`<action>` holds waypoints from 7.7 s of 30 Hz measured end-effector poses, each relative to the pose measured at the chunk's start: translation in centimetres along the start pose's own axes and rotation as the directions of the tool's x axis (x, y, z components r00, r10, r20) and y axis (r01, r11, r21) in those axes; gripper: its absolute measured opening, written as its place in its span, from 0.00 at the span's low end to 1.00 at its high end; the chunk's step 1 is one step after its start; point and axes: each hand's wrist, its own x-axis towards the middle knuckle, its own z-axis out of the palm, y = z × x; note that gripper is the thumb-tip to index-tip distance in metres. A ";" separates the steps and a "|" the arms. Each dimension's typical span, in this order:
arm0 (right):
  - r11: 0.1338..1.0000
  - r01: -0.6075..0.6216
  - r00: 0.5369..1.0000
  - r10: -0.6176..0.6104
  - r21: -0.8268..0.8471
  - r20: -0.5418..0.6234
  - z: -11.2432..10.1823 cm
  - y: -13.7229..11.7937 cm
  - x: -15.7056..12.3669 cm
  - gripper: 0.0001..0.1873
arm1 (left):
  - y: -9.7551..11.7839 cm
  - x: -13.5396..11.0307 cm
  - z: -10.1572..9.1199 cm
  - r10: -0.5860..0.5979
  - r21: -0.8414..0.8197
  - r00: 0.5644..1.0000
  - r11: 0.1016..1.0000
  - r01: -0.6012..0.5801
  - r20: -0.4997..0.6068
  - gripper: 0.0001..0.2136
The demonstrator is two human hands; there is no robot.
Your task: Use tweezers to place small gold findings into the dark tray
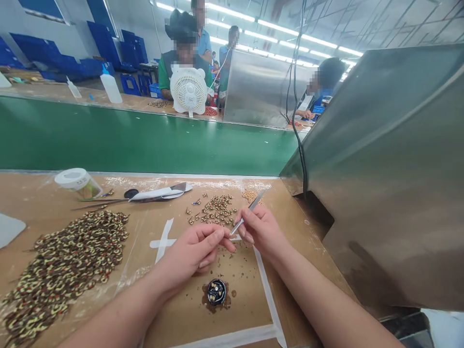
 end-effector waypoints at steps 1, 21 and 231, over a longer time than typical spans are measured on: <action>1.000 -0.015 1.000 0.015 0.011 0.017 0.1 0.3 0.0 0.24 | 0.1 -0.1 0.1 -0.013 -0.016 1.000 1.000 0.013 0.021 0.19; 0.971 0.212 0.964 -0.226 -0.109 -0.138 1.4 -0.6 -0.4 0.07 | 1.0 0.4 0.2 -0.038 -0.230 0.983 0.973 -0.004 -0.179 0.20; 0.905 0.135 0.858 -0.310 -0.403 -0.409 3.0 4.5 -0.5 0.26 | -1.8 1.6 -3.8 0.153 0.304 0.972 0.948 -0.093 -0.177 0.14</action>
